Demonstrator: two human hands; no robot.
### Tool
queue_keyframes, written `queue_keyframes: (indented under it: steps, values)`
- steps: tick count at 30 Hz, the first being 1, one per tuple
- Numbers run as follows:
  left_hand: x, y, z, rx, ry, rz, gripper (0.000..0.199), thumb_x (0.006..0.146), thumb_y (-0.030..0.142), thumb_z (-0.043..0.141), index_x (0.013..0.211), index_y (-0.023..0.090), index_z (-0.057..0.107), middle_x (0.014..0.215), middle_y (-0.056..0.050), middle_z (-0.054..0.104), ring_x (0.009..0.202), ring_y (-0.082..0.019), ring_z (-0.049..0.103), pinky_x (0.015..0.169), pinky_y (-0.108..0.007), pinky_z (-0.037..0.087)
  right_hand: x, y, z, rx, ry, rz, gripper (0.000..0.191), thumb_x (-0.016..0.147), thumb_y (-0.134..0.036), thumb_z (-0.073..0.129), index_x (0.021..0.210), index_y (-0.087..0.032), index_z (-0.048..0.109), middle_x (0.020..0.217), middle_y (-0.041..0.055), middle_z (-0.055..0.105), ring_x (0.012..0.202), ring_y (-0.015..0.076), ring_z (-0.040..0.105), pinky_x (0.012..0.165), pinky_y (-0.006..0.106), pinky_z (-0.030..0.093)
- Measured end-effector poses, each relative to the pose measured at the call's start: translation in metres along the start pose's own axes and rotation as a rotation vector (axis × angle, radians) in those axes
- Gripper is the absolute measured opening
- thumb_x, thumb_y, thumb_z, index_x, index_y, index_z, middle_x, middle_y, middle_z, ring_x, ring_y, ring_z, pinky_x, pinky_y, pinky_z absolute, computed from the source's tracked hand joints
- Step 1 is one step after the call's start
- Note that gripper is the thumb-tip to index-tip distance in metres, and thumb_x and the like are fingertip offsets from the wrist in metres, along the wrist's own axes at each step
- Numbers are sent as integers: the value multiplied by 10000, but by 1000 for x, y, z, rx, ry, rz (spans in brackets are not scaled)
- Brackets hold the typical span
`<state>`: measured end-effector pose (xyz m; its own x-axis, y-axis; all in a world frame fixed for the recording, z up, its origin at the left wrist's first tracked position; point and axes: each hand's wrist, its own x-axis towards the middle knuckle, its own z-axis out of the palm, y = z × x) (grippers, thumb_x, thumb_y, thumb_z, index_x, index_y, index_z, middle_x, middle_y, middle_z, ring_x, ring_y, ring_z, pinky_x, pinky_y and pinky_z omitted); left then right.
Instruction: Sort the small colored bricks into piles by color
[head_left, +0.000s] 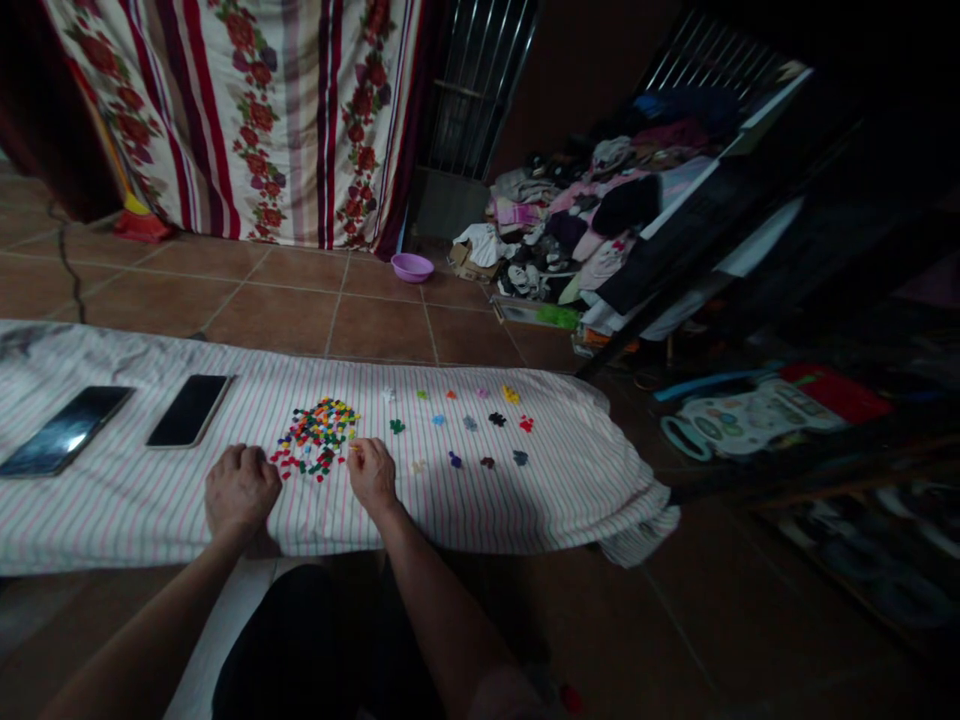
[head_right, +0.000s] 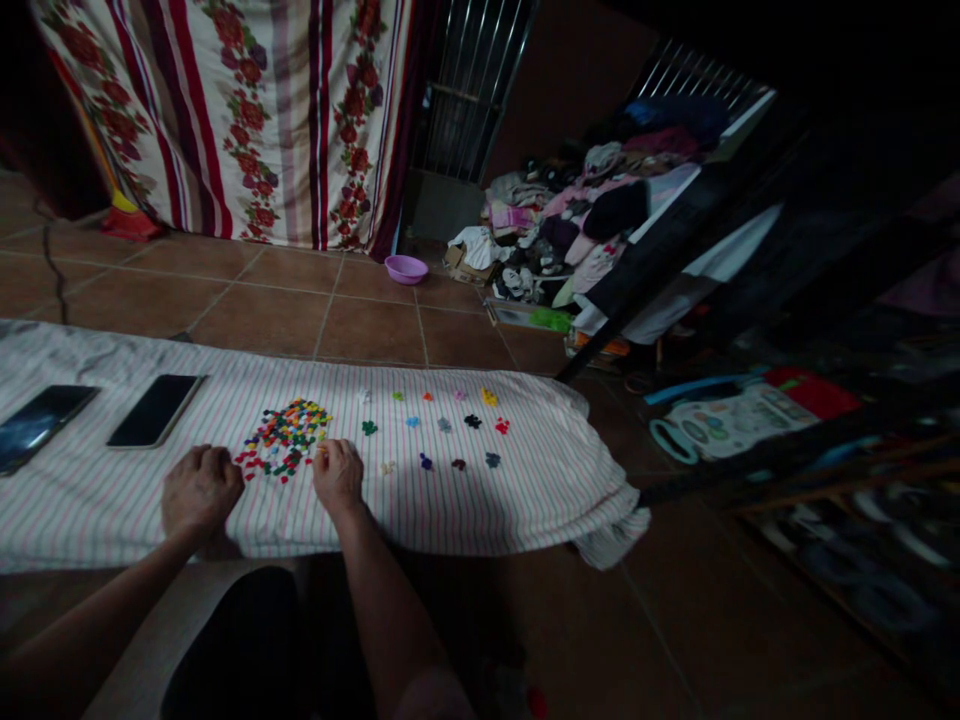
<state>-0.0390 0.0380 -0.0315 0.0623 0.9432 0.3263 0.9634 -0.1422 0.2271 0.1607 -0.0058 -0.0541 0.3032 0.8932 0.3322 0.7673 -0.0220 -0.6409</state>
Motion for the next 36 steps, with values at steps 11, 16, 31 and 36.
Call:
queue_keyframes:
  steps: [11,16,31,36]
  values:
    - [-1,-1,2,15,-8,-12,339,879,320,355,1014,143,611,1172,-165,599,1069,-281,566,931,-412,424,4,5,-12,106,17,8,194,945,-243,470,1018,-231,649,975,44,710,935,180,645,866,294,490]
    - [0,-1,3,10,-9,-16,340,876,318,355,1011,138,610,1173,-170,597,1068,-287,564,921,-415,428,6,8,-22,73,-38,-18,210,903,-182,493,1021,-228,661,979,42,704,915,171,643,855,287,495]
    - [0,2,-3,34,1,15,317,871,290,392,1016,135,628,1154,-182,617,1056,-308,592,908,-436,462,14,69,-85,104,86,2,228,895,-248,476,1002,-206,673,963,58,701,849,167,655,803,282,522]
    - [-1,3,-2,46,3,17,327,896,288,372,1020,128,629,1164,-190,616,1061,-313,595,893,-437,472,26,104,-120,90,204,94,238,875,-299,478,963,-220,684,919,60,722,818,177,668,791,301,539]
